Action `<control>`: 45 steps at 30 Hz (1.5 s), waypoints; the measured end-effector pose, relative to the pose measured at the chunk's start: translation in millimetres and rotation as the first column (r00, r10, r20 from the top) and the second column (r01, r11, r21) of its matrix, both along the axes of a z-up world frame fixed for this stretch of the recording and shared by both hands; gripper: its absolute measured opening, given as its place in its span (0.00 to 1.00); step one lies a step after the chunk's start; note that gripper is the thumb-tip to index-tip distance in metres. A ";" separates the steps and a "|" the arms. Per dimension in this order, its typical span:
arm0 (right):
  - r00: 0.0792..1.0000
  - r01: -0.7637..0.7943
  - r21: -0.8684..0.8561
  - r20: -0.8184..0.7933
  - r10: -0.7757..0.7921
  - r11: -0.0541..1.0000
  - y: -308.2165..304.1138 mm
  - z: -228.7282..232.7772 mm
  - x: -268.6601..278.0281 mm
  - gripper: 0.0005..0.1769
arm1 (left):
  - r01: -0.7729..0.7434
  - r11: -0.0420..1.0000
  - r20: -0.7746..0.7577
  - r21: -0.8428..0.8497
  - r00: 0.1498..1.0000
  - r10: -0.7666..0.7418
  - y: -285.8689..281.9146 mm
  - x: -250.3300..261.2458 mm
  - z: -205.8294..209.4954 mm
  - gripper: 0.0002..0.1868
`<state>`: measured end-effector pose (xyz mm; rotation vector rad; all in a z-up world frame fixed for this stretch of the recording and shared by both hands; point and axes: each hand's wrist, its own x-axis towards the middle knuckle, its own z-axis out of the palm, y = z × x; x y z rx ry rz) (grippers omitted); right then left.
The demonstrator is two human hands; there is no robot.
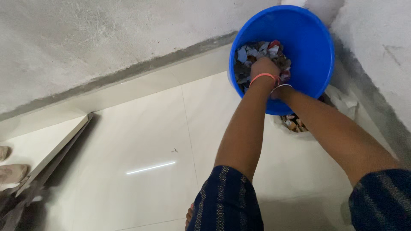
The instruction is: The person removes a plastic bag from a blue bin and transfers the contents into a white plastic bag on the floor. They handle items one by one, including a black rectangular object and various paper scraps, placing them into the white bag.
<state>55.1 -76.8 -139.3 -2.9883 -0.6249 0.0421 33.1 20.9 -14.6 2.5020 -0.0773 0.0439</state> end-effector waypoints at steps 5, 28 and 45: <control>0.996 0.034 0.035 0.075 -0.036 0.999 9.7 -12.9 13.1 0.16 | -0.030 0.997 -0.062 -0.065 0.998 0.026 1.2 -10.2 8.7 0.13; 0.909 0.357 0.788 -0.417 0.009 0.501 -73.0 196.0 -99.2 0.12 | 0.216 0.973 -0.014 0.083 0.976 -0.215 -13.3 -1.8 11.1 0.16; 0.815 0.384 0.297 -0.554 -0.169 0.874 -143.5 201.3 -135.7 0.08 | 0.570 0.712 -0.048 0.410 0.793 -0.607 -78.7 -63.7 31.9 0.14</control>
